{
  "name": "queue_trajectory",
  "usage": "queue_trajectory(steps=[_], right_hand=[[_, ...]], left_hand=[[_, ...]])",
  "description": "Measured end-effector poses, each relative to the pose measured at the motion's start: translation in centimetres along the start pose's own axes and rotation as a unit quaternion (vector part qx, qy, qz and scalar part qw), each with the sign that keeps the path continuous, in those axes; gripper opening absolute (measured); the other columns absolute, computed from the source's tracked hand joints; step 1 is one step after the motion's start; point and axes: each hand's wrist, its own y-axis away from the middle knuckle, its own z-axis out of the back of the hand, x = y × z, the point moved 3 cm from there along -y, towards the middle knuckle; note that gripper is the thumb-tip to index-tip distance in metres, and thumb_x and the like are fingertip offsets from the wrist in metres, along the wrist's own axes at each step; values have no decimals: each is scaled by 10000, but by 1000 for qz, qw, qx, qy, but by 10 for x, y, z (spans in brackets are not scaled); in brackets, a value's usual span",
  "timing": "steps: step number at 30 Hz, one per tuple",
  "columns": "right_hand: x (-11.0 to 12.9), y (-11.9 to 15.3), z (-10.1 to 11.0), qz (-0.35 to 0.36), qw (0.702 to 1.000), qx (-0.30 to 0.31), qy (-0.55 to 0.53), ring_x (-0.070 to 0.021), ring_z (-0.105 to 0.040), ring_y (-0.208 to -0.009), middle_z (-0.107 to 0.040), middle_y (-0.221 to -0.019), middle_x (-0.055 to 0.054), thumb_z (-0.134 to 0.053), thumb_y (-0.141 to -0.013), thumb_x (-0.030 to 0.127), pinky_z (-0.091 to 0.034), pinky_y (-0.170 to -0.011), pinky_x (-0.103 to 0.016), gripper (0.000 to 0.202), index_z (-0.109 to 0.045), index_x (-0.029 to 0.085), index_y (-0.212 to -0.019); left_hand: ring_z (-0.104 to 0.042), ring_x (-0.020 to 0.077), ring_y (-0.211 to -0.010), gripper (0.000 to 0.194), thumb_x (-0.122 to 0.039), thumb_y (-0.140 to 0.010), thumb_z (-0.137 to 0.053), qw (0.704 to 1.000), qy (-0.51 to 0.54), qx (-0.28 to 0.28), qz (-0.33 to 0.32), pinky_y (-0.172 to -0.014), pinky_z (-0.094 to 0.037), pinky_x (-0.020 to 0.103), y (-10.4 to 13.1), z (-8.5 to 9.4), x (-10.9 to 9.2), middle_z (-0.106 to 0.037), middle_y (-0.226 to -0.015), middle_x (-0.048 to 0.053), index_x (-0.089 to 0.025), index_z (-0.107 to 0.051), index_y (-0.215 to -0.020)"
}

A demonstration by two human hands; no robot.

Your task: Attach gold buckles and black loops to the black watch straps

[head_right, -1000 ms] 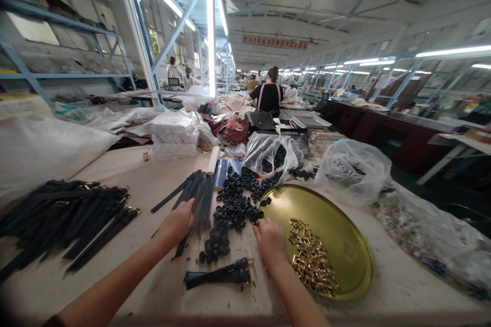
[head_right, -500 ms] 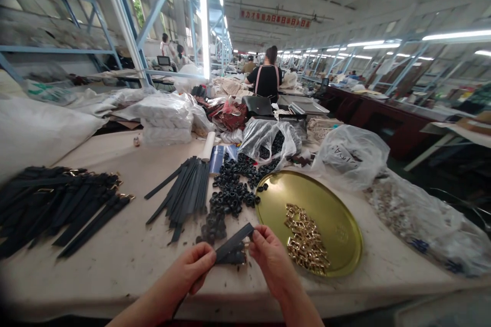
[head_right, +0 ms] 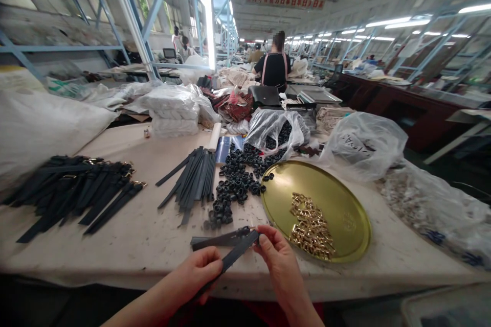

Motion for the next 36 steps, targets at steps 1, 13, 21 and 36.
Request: queue_trajectory(steps=[1,13,21,36], right_hand=[[-3,2,-2,-3,1000,4,5,-149,-602,-741,-660,-844,-21,-719,-633,326,-506,-687,-273,285,-646,195,-875],[-14,11,-9,-32,993,-47,-106,-83,-571,-572,-647,-753,36,-739,-607,338,-449,-486,-176,387,-596,230,-951],[-15,7,-4,126,982,-116,84,-161,-603,-654,-662,-728,-1,-702,-623,375,-505,-592,-281,296,-626,192,-843],[-24,9,-10,139,984,-108,14,-184,-597,-853,-654,-909,-24,-616,-712,394,-478,-800,-337,267,-606,212,-907]], left_hand=[[-401,57,-341,101,-283,-703,-417,1000,-14,9,-10,-353,-286,162,-2,-2,-3,-472,-504,-86,-186,-444,-712],[-432,92,-469,228,-344,-802,-381,970,-209,-35,-123,-463,-292,187,-21,-18,-25,-480,-518,-55,-178,-496,-697],[-539,133,-605,163,-259,-805,-396,916,-357,-126,-137,-527,-271,216,-27,-25,-18,-606,-667,3,-190,-523,-730],[-573,158,-637,149,-232,-825,-376,895,-391,-155,-150,-545,-277,225,-33,-26,-23,-612,-677,16,-199,-505,-758]])
